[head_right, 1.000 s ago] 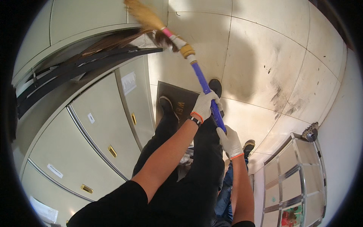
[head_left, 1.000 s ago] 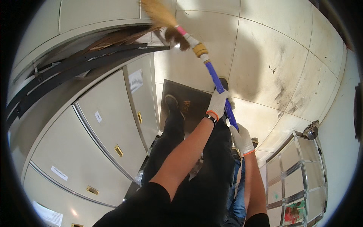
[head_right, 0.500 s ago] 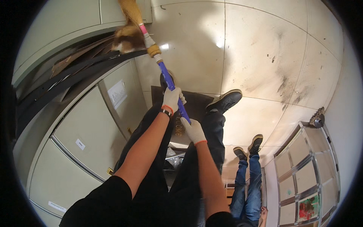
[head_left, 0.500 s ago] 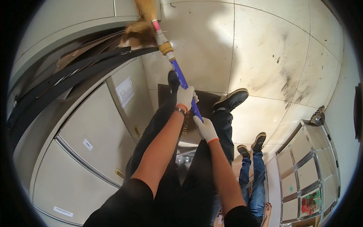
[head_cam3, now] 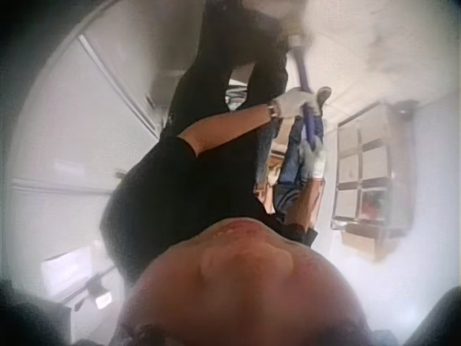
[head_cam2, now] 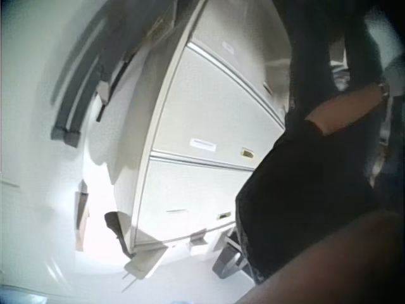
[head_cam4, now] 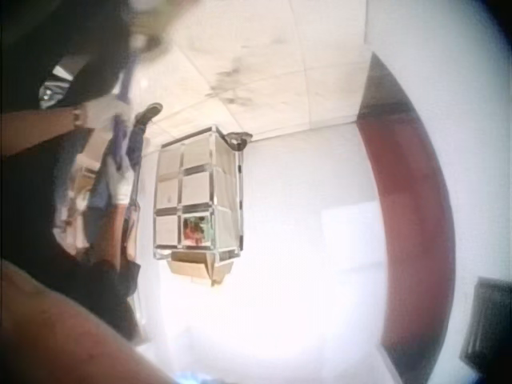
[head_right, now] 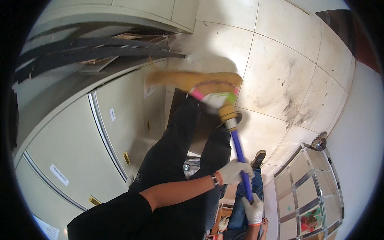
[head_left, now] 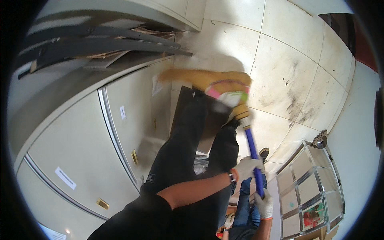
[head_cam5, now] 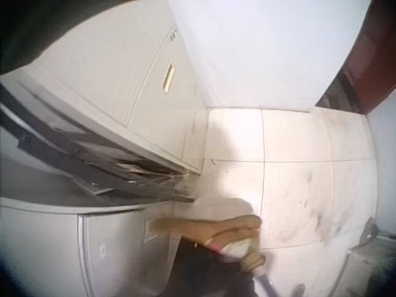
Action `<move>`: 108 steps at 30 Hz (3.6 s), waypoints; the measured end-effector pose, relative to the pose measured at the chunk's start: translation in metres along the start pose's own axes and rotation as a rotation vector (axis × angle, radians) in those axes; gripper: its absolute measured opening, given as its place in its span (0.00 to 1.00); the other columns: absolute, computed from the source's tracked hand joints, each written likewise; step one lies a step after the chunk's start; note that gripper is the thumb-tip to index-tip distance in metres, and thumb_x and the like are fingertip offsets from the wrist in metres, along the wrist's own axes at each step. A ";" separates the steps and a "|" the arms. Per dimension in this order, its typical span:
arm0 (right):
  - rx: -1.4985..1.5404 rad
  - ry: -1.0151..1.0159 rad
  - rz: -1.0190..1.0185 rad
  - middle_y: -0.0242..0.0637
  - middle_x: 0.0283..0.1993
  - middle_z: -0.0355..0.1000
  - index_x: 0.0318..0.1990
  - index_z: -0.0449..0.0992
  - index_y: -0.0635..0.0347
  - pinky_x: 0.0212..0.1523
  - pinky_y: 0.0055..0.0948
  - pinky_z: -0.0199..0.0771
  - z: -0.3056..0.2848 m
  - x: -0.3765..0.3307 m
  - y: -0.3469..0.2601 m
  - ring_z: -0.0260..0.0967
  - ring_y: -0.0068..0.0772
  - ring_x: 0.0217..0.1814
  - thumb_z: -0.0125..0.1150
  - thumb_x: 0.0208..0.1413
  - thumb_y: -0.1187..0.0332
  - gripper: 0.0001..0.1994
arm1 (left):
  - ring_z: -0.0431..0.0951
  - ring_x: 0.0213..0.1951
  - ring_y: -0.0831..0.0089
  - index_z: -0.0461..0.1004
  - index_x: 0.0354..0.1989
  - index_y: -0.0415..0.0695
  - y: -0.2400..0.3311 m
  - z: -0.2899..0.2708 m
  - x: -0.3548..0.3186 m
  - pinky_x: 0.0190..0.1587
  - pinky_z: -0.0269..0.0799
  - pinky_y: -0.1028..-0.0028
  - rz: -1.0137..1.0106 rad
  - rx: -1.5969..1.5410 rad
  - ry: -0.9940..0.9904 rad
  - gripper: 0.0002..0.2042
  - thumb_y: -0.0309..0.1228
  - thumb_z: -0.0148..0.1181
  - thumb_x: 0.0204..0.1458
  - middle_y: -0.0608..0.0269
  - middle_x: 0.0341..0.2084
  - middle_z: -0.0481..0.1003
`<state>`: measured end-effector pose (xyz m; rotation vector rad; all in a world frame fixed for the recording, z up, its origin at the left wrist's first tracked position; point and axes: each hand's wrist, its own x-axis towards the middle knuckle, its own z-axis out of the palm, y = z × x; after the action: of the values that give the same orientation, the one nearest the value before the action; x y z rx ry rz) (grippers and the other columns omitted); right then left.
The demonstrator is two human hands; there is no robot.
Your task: The person sweeps a tiled floor with a long-handled broom, moving debris toward a central area. The person also briefly lifts and repositions a welcome mat to sweep underneath it.
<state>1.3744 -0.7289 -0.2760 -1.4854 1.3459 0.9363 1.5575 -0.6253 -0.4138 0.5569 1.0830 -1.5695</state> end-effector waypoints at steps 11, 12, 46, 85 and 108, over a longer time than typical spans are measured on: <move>-0.211 -0.295 -0.490 0.43 0.21 0.75 0.31 0.81 0.65 0.32 0.42 0.72 0.103 0.286 -0.121 0.75 0.39 0.25 0.63 0.62 0.37 0.32 | 0.82 0.41 0.47 0.70 0.27 0.45 0.190 -0.129 0.057 0.50 0.79 0.37 0.556 -0.046 0.253 0.03 0.22 0.54 0.46 0.55 0.28 0.76; -0.176 -0.356 -0.394 0.40 0.20 0.74 0.30 0.81 0.64 0.30 0.40 0.71 0.104 0.302 -0.123 0.74 0.36 0.24 0.63 0.62 0.36 0.32 | 0.83 0.40 0.48 0.71 0.27 0.44 0.195 -0.126 0.069 0.49 0.79 0.38 0.536 -0.053 0.352 0.02 0.23 0.54 0.47 0.55 0.28 0.77; 0.169 -0.484 -0.259 0.63 0.36 0.79 0.40 0.82 0.71 0.48 0.51 0.76 0.278 0.297 -0.296 0.80 0.66 0.47 0.58 0.64 0.41 0.31 | 0.74 0.18 0.64 0.64 0.45 0.36 0.390 -0.176 0.027 0.24 0.88 0.57 0.755 0.591 0.993 0.12 0.23 0.54 0.54 0.59 0.23 0.68; 1.172 -0.827 0.215 0.21 0.15 0.56 0.30 0.69 0.46 0.14 0.28 0.49 0.262 0.315 -0.196 0.50 0.21 0.11 0.50 0.71 0.35 0.26 | 0.82 0.49 0.34 0.66 0.57 0.31 0.311 -0.170 0.149 0.52 0.77 0.44 0.589 1.849 0.988 0.24 0.41 0.56 0.63 0.29 0.44 0.80; 0.577 -0.246 0.085 0.32 0.23 0.70 0.59 0.71 0.66 0.19 0.24 0.65 -0.001 0.082 -0.119 0.65 0.23 0.16 0.59 0.64 0.69 0.18 | 0.85 0.43 0.56 0.64 0.51 0.46 0.095 0.013 0.062 0.43 0.83 0.55 0.310 -0.017 -0.313 0.18 0.17 0.57 0.53 0.59 0.34 0.73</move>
<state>1.5020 -0.7545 -0.3375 -0.8532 1.3541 0.6744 1.6304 -0.6671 -0.4905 0.4262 0.7337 -1.3209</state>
